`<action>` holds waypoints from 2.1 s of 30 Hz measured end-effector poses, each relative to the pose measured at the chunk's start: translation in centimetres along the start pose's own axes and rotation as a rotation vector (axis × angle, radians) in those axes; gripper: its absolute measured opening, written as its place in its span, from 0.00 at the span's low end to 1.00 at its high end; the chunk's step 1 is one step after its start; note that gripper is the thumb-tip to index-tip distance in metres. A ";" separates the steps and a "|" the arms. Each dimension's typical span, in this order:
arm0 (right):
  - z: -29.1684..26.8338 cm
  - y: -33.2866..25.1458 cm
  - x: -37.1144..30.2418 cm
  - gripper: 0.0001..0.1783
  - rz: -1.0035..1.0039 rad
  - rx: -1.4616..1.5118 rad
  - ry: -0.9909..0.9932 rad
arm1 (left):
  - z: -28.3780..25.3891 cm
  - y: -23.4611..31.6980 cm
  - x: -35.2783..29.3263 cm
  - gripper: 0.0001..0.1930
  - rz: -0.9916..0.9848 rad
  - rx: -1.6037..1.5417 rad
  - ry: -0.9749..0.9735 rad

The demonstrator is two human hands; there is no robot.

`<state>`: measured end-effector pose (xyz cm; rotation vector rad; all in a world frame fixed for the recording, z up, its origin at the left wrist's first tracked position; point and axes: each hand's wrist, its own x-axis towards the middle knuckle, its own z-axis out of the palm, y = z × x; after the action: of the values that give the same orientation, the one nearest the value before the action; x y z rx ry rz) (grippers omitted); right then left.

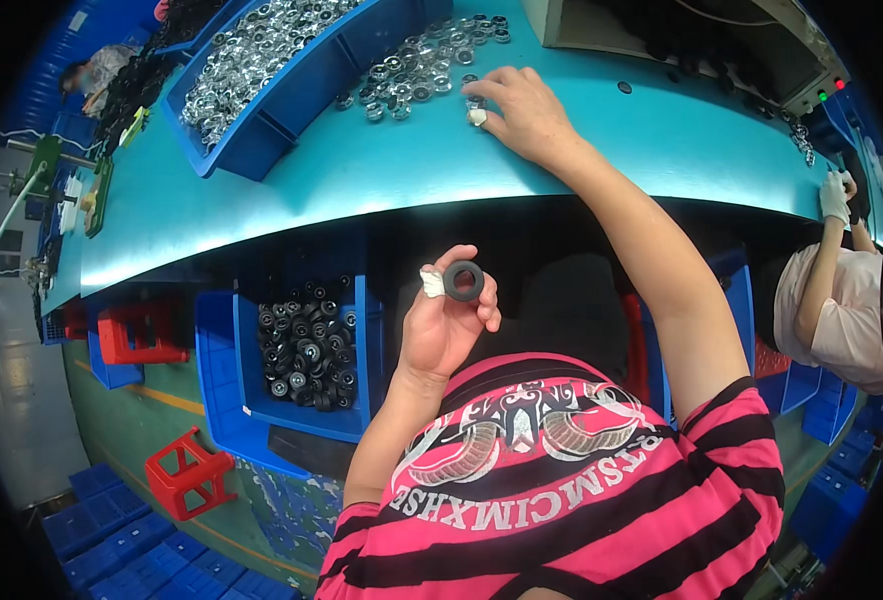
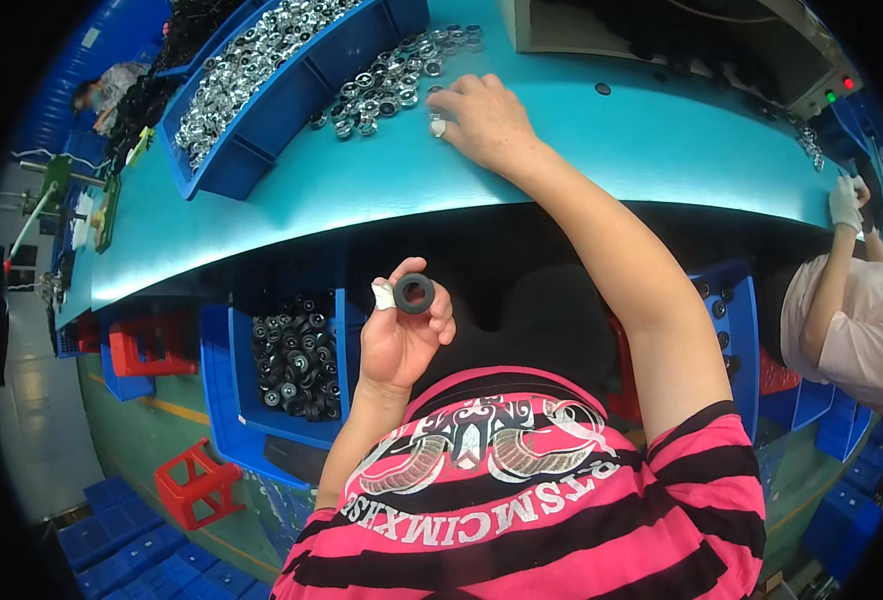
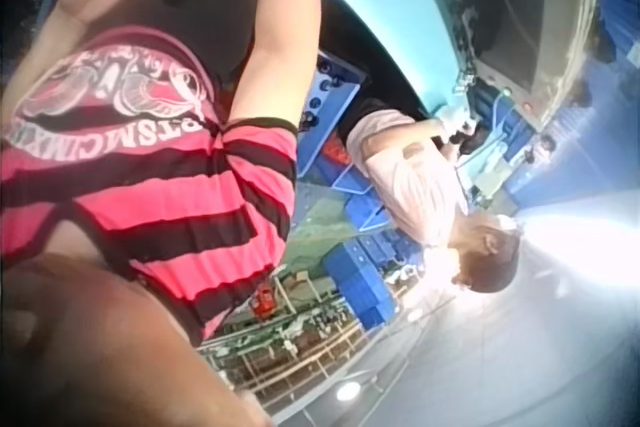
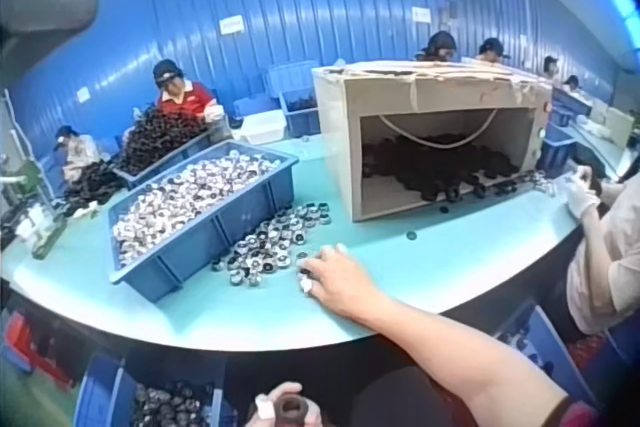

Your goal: Assembling small plastic rings with white components at a factory assembly line.

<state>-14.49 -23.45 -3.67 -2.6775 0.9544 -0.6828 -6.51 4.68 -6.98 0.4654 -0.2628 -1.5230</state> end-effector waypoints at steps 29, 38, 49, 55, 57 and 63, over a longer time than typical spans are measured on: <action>-2.9 -7.8 -15.5 0.16 0.115 0.984 -0.042 | -0.8 -1.1 1.0 0.23 0.089 0.320 0.123; -2.4 -8.4 -15.9 0.18 0.084 0.875 -0.018 | -0.9 -1.0 0.8 0.22 0.067 0.427 0.138; -1.3 -9.0 -16.5 0.24 0.029 0.610 0.056 | -0.3 -1.7 1.0 0.23 0.073 0.508 0.202; -1.3 -6.9 -16.7 0.28 0.307 1.153 -0.127 | -0.8 -1.4 0.8 0.23 0.056 0.334 0.145; -1.0 -6.4 -17.2 0.26 0.427 1.287 -0.240 | -1.2 -1.4 0.8 0.23 0.040 0.319 0.147; -1.6 -7.2 -17.2 0.22 0.473 1.395 -0.326 | -0.7 -1.5 0.8 0.21 0.096 0.379 0.185</action>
<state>-23.10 -6.99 -5.79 -1.2200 0.5863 -0.4731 -7.53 4.00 -8.40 0.8766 -0.4256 -1.3279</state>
